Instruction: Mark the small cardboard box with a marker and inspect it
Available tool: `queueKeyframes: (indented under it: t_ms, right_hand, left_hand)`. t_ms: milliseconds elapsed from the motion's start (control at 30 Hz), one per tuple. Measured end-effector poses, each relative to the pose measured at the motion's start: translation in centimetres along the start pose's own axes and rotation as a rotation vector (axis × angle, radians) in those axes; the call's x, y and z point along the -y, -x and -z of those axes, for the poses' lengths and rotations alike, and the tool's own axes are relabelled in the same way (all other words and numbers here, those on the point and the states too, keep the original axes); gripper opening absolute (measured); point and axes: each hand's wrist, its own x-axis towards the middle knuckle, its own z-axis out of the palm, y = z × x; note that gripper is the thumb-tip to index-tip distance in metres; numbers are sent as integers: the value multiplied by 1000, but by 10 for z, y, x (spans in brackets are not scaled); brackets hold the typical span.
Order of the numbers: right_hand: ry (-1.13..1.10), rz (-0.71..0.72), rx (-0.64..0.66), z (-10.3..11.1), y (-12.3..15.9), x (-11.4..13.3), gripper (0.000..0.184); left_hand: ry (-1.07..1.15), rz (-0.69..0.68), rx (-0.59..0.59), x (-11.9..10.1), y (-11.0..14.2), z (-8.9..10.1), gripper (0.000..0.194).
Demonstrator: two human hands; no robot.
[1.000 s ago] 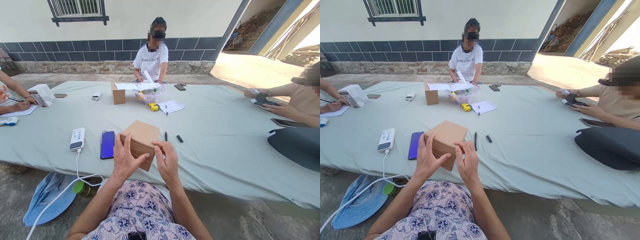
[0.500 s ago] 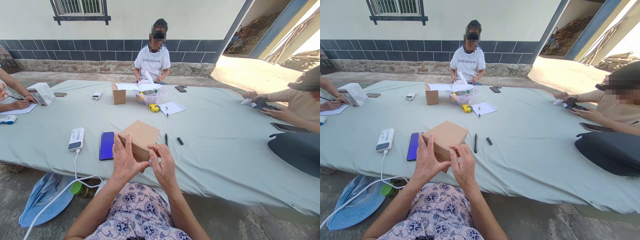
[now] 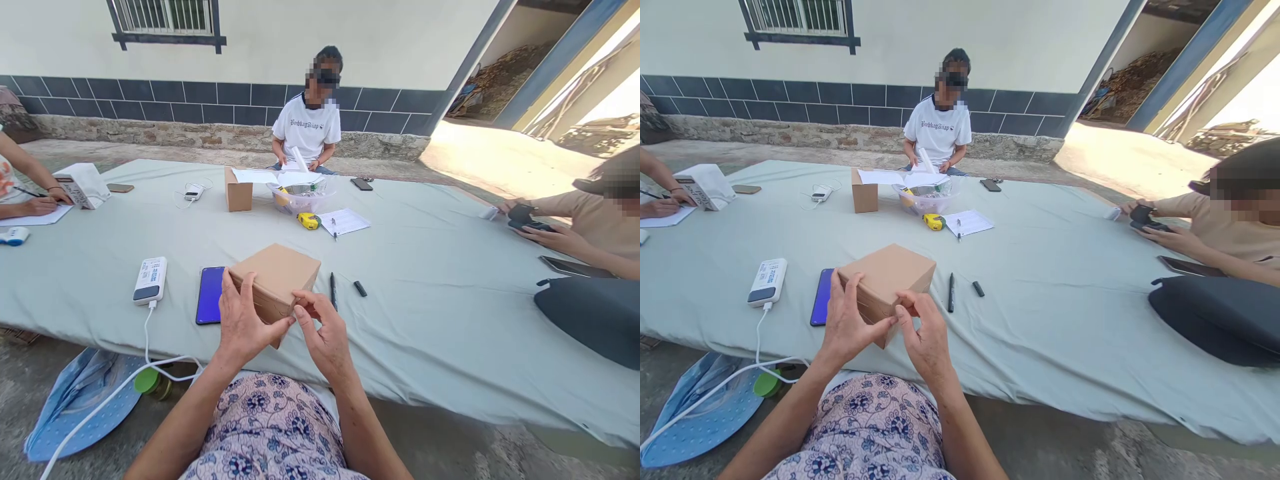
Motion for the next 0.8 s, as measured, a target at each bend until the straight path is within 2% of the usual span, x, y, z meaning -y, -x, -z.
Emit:
queueKeyframes:
  t_ms: [167,267,300,367,433,533,633,800]
  right_hand:
    - [42,45,-9,7,-5,-3,25]
    - [105,74,-91,11,-9,-4,24]
    - [144,90,-135,11,-11,-4,29]
    - [231,106,-192,10,-13,-5,54]
    - [291,75,-176,9,-16,-9,83]
    - [307,-16,-124,12,-22,-17,104]
    - [260,-104,-171,22,-31,-27,106]
    - [-19,-323,-255,43,-47,-35,86]
  left_hand:
    - [194,64,57,3,-6,9,89]
    - [273,46,62,3,-6,10,87]
    - [280,35,57,3,-5,10,87]
    - [280,4,45,2,-3,9,90]
    - [280,-35,43,3,-2,8,92]
    - [281,-106,43,5,-2,10,93]
    - [296,-186,46,9,-5,14,92]
    - [389,-201,70,16,-11,21,94]
